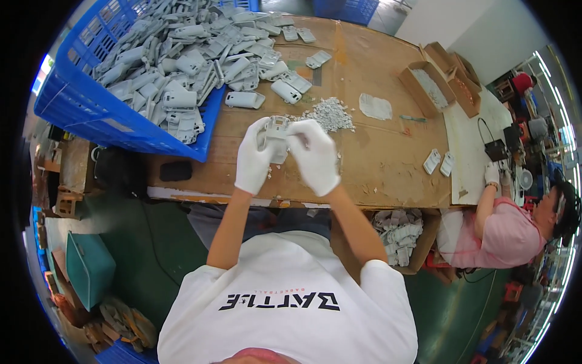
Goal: The person assembles plastic components into electronic device housings by hand at a workbench.
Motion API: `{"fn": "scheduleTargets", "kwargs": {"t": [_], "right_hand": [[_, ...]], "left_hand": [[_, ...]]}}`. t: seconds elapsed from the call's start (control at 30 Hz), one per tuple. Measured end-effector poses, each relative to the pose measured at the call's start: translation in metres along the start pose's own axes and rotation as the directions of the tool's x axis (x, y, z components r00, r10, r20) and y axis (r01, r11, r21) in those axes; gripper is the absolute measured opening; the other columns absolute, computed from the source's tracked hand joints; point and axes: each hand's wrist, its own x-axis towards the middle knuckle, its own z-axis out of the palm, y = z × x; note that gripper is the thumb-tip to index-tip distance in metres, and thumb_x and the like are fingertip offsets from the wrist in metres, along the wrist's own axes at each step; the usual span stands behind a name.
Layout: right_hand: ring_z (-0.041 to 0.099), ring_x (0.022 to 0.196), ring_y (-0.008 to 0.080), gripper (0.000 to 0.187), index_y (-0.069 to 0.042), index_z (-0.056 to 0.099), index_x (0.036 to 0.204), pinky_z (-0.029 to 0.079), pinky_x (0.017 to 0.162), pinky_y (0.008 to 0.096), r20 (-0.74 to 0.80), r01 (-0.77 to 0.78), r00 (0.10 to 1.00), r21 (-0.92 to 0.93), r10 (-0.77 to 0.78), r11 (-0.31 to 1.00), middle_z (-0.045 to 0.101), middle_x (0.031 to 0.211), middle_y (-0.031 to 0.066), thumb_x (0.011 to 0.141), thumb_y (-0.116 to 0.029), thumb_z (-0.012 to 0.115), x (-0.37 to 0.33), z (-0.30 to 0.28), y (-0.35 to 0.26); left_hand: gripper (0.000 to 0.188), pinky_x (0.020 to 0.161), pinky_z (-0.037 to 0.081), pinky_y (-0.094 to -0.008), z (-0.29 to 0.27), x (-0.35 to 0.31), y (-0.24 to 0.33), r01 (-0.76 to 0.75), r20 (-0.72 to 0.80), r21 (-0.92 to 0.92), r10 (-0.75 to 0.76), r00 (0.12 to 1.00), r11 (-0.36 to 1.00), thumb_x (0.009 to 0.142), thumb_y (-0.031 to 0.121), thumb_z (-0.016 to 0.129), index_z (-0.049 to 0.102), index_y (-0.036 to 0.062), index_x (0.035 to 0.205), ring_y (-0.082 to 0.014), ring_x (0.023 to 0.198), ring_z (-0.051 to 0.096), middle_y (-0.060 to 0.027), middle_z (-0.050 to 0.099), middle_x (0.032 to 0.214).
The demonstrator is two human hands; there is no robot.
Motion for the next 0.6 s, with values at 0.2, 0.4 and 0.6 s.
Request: {"fn": "scheduleTargets", "kwargs": {"t": [0.2,0.4,0.6], "right_hand": [[0.058,0.086,0.0264,0.02,-0.01,0.065,0.093,0.05,0.074,0.0342,-0.039,0.296,0.939,-0.417,-0.342,0.859,0.054,0.096,0.0096,0.077,0.0,0.072,-0.003,0.021,0.01],[0.061,0.083,0.0174,0.019,-0.004,0.063,0.097,0.051,0.074,0.0313,0.111,-0.151,0.982,-0.031,0.153,0.988,0.06,0.096,0.0083,0.08,-0.001,0.071,0.011,0.006,-0.004],[0.058,0.081,0.0119,0.014,-0.001,0.061,0.097,0.049,0.075,0.0278,0.243,-0.115,0.964,0.021,0.107,0.993,0.06,0.086,0.0045,0.083,-0.001,0.064,0.009,0.005,0.012]], "left_hand": [[0.046,0.092,0.051,-0.0305,0.012,-0.022,0.027,0.02,-0.015,0.152,-0.018,1.0,0.988,0.086,0.002,0.065,0.056,0.0033,0.132,-0.0154,0.108,0.065,-0.0101,0.067,0.12],[0.043,0.083,0.054,-0.0322,0.009,-0.027,0.014,-0.086,-0.024,0.281,0.097,0.995,0.956,0.084,0.0,0.064,0.059,0.0066,0.126,-0.0219,0.096,0.071,-0.0132,0.07,0.106],[0.046,0.081,0.055,-0.0337,0.012,-0.029,0.019,-0.081,0.009,0.245,0.081,0.997,0.966,0.081,-0.005,0.065,0.059,0.006,0.125,-0.0246,0.095,0.072,-0.0132,0.07,0.104]]}}
